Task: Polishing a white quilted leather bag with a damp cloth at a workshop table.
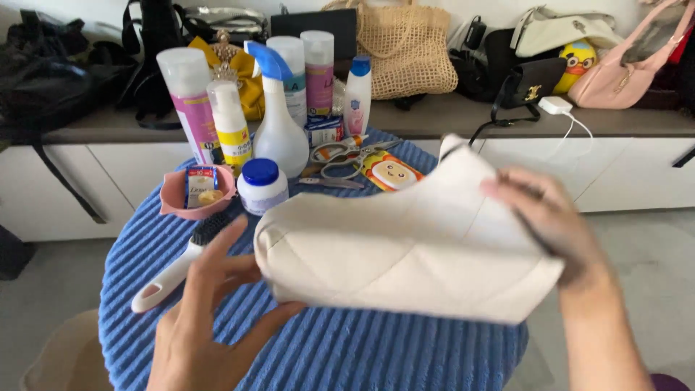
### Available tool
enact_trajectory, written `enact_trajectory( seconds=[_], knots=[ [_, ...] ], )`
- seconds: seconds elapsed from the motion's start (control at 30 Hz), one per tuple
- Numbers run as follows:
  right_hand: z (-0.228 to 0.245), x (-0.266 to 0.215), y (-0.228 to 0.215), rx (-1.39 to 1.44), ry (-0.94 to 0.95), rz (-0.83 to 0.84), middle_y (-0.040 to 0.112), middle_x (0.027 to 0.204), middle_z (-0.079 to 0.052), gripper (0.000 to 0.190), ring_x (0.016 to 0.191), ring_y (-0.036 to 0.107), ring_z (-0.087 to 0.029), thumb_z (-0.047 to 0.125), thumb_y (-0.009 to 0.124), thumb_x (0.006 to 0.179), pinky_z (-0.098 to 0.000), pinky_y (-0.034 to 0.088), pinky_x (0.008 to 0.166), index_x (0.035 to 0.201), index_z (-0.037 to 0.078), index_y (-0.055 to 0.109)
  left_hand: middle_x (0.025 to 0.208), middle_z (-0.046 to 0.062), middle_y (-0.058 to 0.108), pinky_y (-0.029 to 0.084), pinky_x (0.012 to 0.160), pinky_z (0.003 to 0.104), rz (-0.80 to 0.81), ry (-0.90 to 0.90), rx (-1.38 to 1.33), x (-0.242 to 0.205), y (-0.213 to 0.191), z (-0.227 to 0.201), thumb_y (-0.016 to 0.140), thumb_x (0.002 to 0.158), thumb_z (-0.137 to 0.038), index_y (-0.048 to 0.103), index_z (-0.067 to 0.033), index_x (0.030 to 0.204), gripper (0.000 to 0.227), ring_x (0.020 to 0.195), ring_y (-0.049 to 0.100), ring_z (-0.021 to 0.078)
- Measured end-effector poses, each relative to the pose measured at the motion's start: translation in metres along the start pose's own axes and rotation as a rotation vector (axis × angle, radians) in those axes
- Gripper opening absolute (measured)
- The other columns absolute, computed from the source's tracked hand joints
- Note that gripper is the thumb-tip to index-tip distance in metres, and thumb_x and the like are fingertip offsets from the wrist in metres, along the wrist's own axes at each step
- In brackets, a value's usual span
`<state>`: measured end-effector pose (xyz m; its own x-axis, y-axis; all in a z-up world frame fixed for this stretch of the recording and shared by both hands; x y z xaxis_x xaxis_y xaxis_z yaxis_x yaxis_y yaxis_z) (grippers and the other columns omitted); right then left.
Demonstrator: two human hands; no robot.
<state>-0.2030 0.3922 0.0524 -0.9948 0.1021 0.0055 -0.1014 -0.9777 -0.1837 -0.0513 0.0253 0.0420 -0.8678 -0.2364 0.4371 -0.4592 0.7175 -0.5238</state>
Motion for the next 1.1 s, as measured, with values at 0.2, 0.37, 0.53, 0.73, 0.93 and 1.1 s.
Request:
enact_trajectory(
  seconds=[0.2, 0.37, 0.53, 0.73, 0.93, 1.1],
  knots=[
    [0.054, 0.06, -0.01, -0.21, -0.195, -0.02, 0.058, 0.087, 0.008, 0.017, 0.081, 0.052, -0.004, 0.032, 0.072, 0.095, -0.0171, 0.034, 0.069, 0.096, 0.015, 0.066, 0.116, 0.003, 0.077, 0.06, 0.092, 0.024, -0.129, 0.454, -0.006, 0.018, 0.013, -0.047, 0.088, 0.075, -0.019, 0.059, -0.0123, 0.138, 0.07, 0.098, 0.078, 0.0091],
    [-0.017, 0.132, 0.024, -0.301, -0.013, 0.25, 0.075, 0.103, -0.003, 0.025, 0.086, 0.067, -0.017, 0.032, 0.072, 0.091, -0.0284, 0.052, 0.076, 0.112, 0.018, 0.073, 0.115, 0.001, 0.079, 0.062, 0.084, 0.036, 0.21, 0.17, 0.017, 0.035, 0.064, 0.007, 0.084, 0.079, -0.032, 0.056, -0.0335, 0.143, 0.07, 0.092, 0.081, 0.0186],
    [-0.069, 0.137, 0.023, -0.365, -0.039, 0.179, 0.072, 0.126, 0.001, 0.038, 0.111, 0.064, -0.014, 0.03, 0.075, 0.085, -0.0258, 0.046, 0.099, 0.119, 0.013, 0.072, 0.096, 0.0, 0.076, 0.057, 0.074, 0.037, 0.442, 0.009, 0.134, 0.027, 0.099, 0.036, 0.079, 0.084, -0.047, 0.067, -0.033, 0.133, 0.052, 0.083, 0.075, 0.02],
    [-0.025, 0.058, 0.0, 0.19, -0.478, -0.107, 0.071, 0.1, -0.002, 0.025, 0.084, 0.067, -0.012, 0.018, 0.076, 0.088, -0.0254, 0.05, 0.059, 0.111, 0.012, 0.07, 0.101, 0.004, 0.061, 0.047, 0.092, 0.043, 0.292, 0.164, 0.088, 0.049, 0.116, 0.062, 0.076, 0.089, -0.034, 0.082, -0.0127, 0.099, 0.024, 0.098, 0.062, 0.0241],
    [-0.007, -0.051, 0.128, -0.489, -0.93, 0.619, 0.054, 0.143, -0.012, 0.04, 0.137, 0.048, -0.028, 0.009, 0.064, 0.095, -0.0387, 0.059, 0.106, 0.135, 0.011, 0.058, 0.086, -0.003, 0.066, 0.045, 0.086, 0.034, 0.382, -0.021, -0.013, 0.056, 0.132, 0.086, 0.073, 0.091, -0.035, 0.079, -0.0134, 0.079, 0.026, 0.081, 0.062, 0.0164],
    [-0.021, -0.088, 0.171, -0.648, -0.912, 1.043, 0.006, 0.173, -0.013, 0.063, 0.16, -0.001, -0.038, 0.019, 0.042, 0.11, -0.0464, 0.034, 0.124, 0.162, 0.018, 0.007, 0.114, -0.007, 0.079, 0.045, 0.091, 0.034, 0.433, 0.06, -0.06, 0.056, 0.129, 0.089, 0.068, 0.083, -0.02, 0.073, -0.0264, 0.129, 0.046, 0.1, 0.065, 0.0196]
  ],
)
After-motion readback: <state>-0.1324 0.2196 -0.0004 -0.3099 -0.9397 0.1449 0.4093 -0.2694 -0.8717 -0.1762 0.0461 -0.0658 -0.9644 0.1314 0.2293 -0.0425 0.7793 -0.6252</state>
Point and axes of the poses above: each hand's wrist, its own x-axis towards the middle knuckle, its own y-axis out of the palm, z = x × y, the point moved 6 cm from there along x, towards the middle knuckle
